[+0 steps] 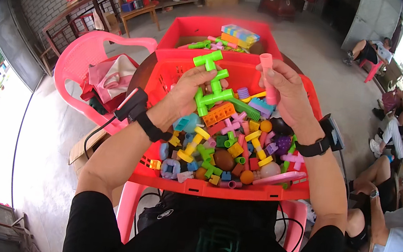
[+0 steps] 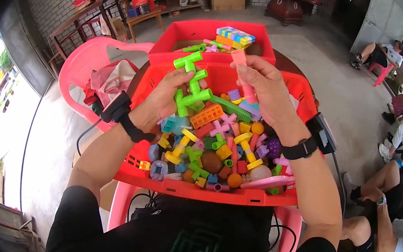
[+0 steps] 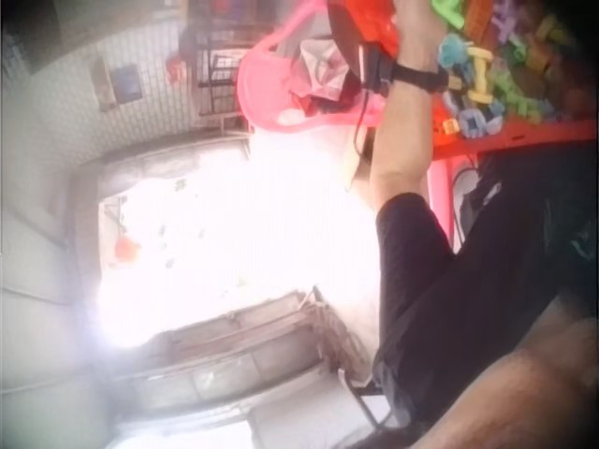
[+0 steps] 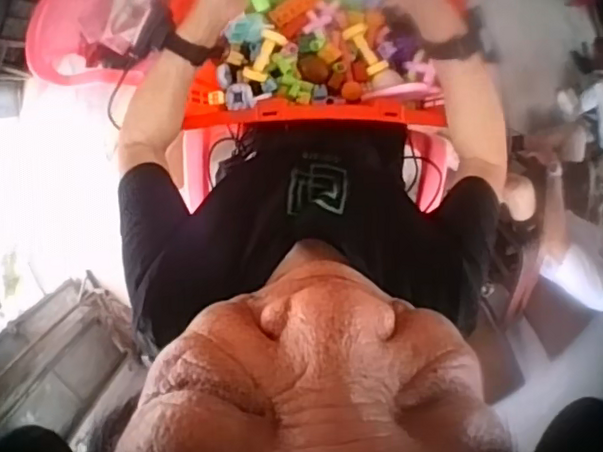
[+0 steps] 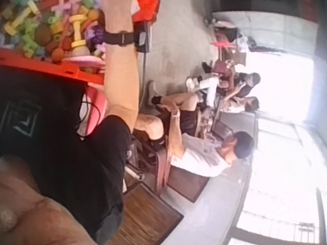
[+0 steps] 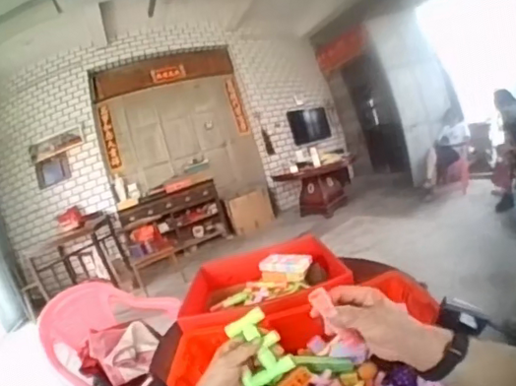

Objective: Sorting and connecting colorful plastic toy blocks from a red basket.

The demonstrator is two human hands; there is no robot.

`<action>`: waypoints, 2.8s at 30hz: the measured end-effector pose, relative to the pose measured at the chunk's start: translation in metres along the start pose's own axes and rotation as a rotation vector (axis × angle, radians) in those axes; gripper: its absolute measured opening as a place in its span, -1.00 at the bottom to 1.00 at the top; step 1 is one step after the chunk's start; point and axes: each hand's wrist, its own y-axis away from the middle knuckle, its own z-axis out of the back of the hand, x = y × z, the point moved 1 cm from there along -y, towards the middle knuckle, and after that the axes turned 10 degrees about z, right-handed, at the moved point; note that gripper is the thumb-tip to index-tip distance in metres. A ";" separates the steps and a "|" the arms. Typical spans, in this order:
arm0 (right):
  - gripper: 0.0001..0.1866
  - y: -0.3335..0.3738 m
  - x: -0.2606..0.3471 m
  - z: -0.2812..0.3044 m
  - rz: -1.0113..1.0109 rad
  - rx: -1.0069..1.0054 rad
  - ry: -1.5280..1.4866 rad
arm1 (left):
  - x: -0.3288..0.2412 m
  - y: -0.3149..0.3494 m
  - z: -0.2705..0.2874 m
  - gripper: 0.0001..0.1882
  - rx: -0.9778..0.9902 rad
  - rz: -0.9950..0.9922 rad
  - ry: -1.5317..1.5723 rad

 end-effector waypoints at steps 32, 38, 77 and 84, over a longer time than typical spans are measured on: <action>-0.87 -0.001 -0.003 0.013 -0.057 0.124 0.238 | 0.003 0.006 -0.009 -0.77 -0.058 -0.117 -0.191; -0.80 0.002 0.011 -0.002 0.088 0.570 1.052 | 0.005 0.005 -0.008 -0.78 0.001 -0.063 -0.400; -0.54 0.012 -0.004 -0.004 0.158 0.609 1.191 | 0.018 0.006 -0.020 -0.62 -0.024 0.048 -0.457; -0.61 -0.005 0.005 0.015 0.369 0.264 0.997 | -0.003 -0.003 -0.001 -0.47 -0.094 -0.066 -0.262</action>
